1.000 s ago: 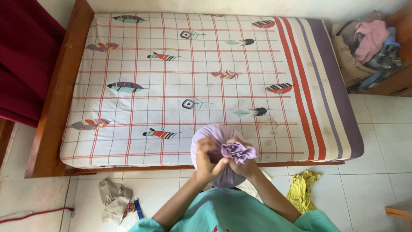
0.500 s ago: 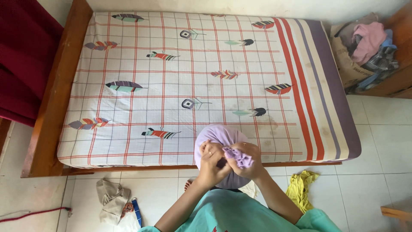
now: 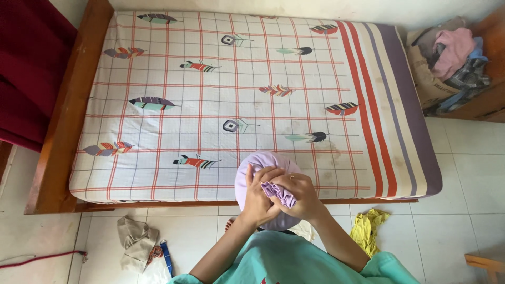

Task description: Straightening bedding, arranging pillows and stuffed animals on a bed, and organizing small items on a cluttered desk.

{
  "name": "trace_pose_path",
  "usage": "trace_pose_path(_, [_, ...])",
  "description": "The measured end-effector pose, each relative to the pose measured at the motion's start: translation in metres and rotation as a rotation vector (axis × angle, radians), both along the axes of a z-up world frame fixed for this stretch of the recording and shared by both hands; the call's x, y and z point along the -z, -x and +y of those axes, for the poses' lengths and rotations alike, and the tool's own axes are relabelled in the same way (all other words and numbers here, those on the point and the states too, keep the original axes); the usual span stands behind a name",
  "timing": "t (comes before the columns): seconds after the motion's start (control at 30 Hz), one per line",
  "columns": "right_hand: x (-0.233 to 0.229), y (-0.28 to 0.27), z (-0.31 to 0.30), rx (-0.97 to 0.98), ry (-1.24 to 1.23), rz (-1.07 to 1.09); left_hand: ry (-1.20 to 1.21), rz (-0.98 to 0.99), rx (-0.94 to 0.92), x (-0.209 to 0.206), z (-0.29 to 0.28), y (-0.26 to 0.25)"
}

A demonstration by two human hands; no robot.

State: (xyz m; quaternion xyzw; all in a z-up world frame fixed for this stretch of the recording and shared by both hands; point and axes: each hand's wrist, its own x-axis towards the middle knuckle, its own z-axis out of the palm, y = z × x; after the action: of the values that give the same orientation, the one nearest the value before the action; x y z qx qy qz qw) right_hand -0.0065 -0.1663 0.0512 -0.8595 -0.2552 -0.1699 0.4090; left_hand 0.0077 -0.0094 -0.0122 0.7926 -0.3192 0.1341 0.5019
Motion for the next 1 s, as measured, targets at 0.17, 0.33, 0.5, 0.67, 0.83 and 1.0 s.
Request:
trace_pose_path(0.17, [-0.009, -0.008, 0.003, -0.006, 0.044, 0.002, 0.043, 0.033, -0.017, -0.009, 0.000, -0.001])
trace_pose_path(0.33, [-0.008, -0.015, 0.008, -0.026, 0.139, -0.123, 0.000, -0.035, -0.110, 0.026, -0.003, -0.006])
trace_pose_path(0.5, [-0.002, -0.014, 0.007, -0.139, -0.014, -0.216, -0.013, -0.186, -0.169, 0.011, 0.019, -0.019])
trace_pose_path(0.67, [0.049, -0.003, -0.020, -0.170, -0.679, -0.082, 0.368, 0.496, -0.242, 0.188, 0.056, -0.037])
trace_pose_path(0.83, [0.107, 0.016, -0.274, -0.173, -1.127, 0.059, 0.655, 1.656, -0.578, 0.288, 0.063, -0.009])
trace_pose_path(1.0, [0.091, 0.013, -0.393, -0.261, -1.331, 0.025, 1.226, 1.615, -0.617, 0.303, 0.067, 0.007])
